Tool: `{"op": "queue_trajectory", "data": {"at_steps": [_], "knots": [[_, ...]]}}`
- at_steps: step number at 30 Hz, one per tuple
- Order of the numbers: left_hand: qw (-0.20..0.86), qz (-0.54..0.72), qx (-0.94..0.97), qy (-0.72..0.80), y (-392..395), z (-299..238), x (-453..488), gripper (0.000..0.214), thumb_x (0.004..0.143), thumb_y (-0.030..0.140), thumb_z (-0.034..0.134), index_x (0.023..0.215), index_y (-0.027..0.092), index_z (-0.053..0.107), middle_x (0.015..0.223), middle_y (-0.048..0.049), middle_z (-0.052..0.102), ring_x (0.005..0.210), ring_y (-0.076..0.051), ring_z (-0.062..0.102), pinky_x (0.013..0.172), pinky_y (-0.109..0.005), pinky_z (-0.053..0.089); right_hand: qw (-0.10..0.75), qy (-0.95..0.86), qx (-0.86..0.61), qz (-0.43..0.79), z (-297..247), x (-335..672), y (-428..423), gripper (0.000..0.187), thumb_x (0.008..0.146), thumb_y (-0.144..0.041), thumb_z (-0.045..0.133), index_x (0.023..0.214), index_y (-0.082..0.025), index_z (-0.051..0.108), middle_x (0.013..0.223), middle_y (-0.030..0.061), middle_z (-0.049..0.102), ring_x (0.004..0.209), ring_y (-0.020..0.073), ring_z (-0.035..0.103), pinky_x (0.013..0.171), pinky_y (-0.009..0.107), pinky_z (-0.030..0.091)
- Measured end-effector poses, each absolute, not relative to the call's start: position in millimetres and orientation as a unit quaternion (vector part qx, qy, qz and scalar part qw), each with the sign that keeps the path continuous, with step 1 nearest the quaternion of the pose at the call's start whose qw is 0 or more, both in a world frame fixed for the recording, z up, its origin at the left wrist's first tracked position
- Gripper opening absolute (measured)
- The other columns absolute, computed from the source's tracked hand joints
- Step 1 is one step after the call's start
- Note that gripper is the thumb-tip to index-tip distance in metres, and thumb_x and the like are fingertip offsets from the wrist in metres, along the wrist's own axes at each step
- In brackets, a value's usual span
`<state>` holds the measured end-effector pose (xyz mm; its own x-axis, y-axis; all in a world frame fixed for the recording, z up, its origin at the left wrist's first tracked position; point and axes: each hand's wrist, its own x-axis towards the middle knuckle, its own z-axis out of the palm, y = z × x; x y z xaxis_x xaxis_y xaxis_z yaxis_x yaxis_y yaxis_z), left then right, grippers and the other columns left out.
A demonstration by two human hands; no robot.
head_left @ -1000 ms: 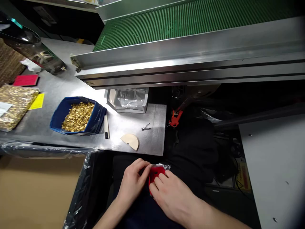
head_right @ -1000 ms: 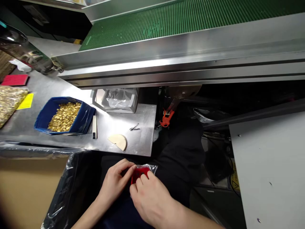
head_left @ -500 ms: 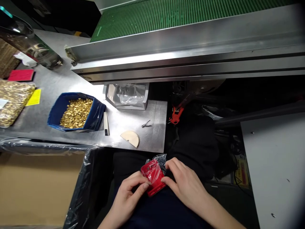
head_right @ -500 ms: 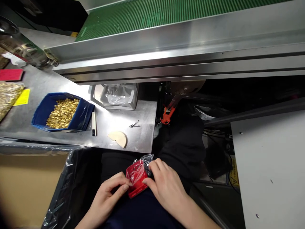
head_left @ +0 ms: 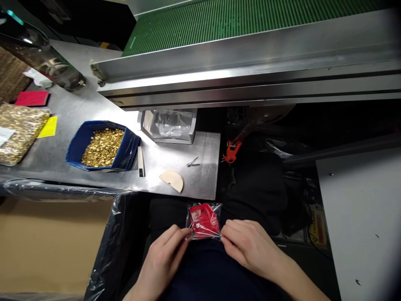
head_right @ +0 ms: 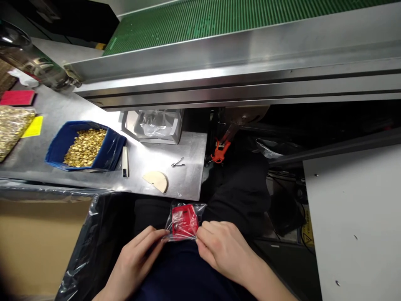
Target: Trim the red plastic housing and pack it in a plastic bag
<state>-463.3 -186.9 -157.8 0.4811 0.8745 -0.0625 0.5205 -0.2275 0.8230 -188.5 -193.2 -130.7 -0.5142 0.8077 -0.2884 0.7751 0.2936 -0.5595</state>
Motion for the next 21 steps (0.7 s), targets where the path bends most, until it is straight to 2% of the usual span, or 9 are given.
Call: {"op": "queue_trajectory", "data": {"at_steps": [4,8,10,12,14,16,18,19,21], "knots": [[0.34,0.239,0.795,0.442,-176.4,-129.1,-462.7,0.025,0.101,0.013,0.058,0.123,0.022,0.064,0.089,-0.004,0.062,0.075,-0.016,0.066,0.068,-0.023,0.054,0.04,-0.814,-0.478,0.327,-101.2,-184.4,-189.4,0.024,0.103,-0.024,0.043,0.083,-0.023,0.057,0.075,-0.001,0.059,0.067,0.0147,0.051,0.063,0.032,0.034],[0.393,0.179,0.782,0.449,-151.7,-106.1,-470.0,0.014,0.103,0.021,0.056,0.109,0.025,0.068,0.082,-0.002,0.059,0.068,-0.015,0.062,0.059,-0.022,0.05,0.064,-0.789,-0.498,0.352,-82.7,-186.1,-174.8,0.024,0.102,-0.024,0.045,0.08,-0.023,0.055,0.073,-0.0022,0.058,0.065,0.014,0.048,0.063,0.031,0.033],[0.443,0.202,0.758,0.434,-142.6,-99.5,-476.6,0.012,0.101,0.02,0.058,0.103,0.026,0.068,0.091,-0.0047,0.063,0.083,-0.019,0.066,0.07,-0.025,0.055,0.101,-0.756,-0.5,0.411,-78.0,-190.0,-168.0,0.022,0.1,-0.023,0.046,0.08,-0.023,0.054,0.074,-0.0025,0.058,0.066,0.0136,0.049,0.066,0.03,0.035],[0.502,0.231,0.715,0.429,-138.9,-95.4,-481.0,0.011,0.101,0.024,0.059,0.094,0.026,0.067,0.113,-0.0087,0.064,0.11,-0.024,0.064,0.092,-0.032,0.056,0.159,-0.697,-0.499,0.49,-75.7,-197.2,-163.4,0.022,0.1,-0.028,0.048,0.079,-0.023,0.053,0.074,-0.0019,0.058,0.068,0.0139,0.051,0.067,0.029,0.037],[0.579,0.258,0.651,0.417,-140.3,-94.8,-480.1,0.02,0.105,0.036,0.054,0.09,0.026,0.064,0.137,-0.0101,0.057,0.134,-0.029,0.052,0.112,-0.043,0.048,0.235,-0.604,-0.476,0.594,-76.2,-208.7,-160.8,0.029,0.099,-0.04,0.051,0.075,-0.023,0.053,0.072,-0.0006,0.058,0.068,0.0149,0.053,0.066,0.028,0.04],[0.649,0.284,0.594,0.381,-145.2,-98.8,-474.2,0.027,0.101,0.053,0.056,0.098,0.027,0.062,0.149,-0.0114,0.05,0.145,-0.033,0.042,0.119,-0.052,0.039,0.311,-0.471,-0.438,0.7,-79.0,-224.6,-159.3,0.039,0.097,-0.054,0.052,0.073,-0.023,0.054,0.068,0.0008,0.058,0.065,0.0161,0.056,0.065,0.029,0.045],[0.673,0.32,0.57,0.346,-152.1,-107.7,-466.7,0.041,0.087,0.061,0.072,0.11,0.029,0.059,0.147,-0.0143,0.05,0.14,-0.036,0.047,0.115,-0.053,0.044,0.361,-0.345,-0.404,0.767,-82.9,-243.1,-157.4,0.043,0.093,-0.061,0.056,0.073,-0.022,0.055,0.065,0.0014,0.057,0.059,0.0163,0.056,0.062,0.03,0.048],[0.666,0.342,0.568,0.341,-156.1,-113.3,-463.8,0.045,0.084,0.056,0.079,0.112,0.03,0.058,0.143,-0.0148,0.053,0.133,-0.035,0.054,0.108,-0.049,0.05,0.373,-0.3,-0.4,0.782,-84.8,-252.4,-156.2,0.043,0.091,-0.062,0.058,0.074,-0.023,0.056,0.064,0.0014,0.057,0.056,0.016,0.055,0.059,0.03,0.049],[0.63,0.39,0.573,0.35,-165.5,-124.3,-462.0,0.039,0.086,0.044,0.081,0.115,0.031,0.058,0.131,-0.0139,0.06,0.112,-0.028,0.065,0.091,-0.039,0.058,0.38,-0.256,-0.412,0.787,-87.5,-269.3,-153.0,0.044,0.087,-0.064,0.062,0.073,-0.023,0.056,0.062,0.0019,0.055,0.054,0.0162,0.053,0.056,0.03,0.05]]}}
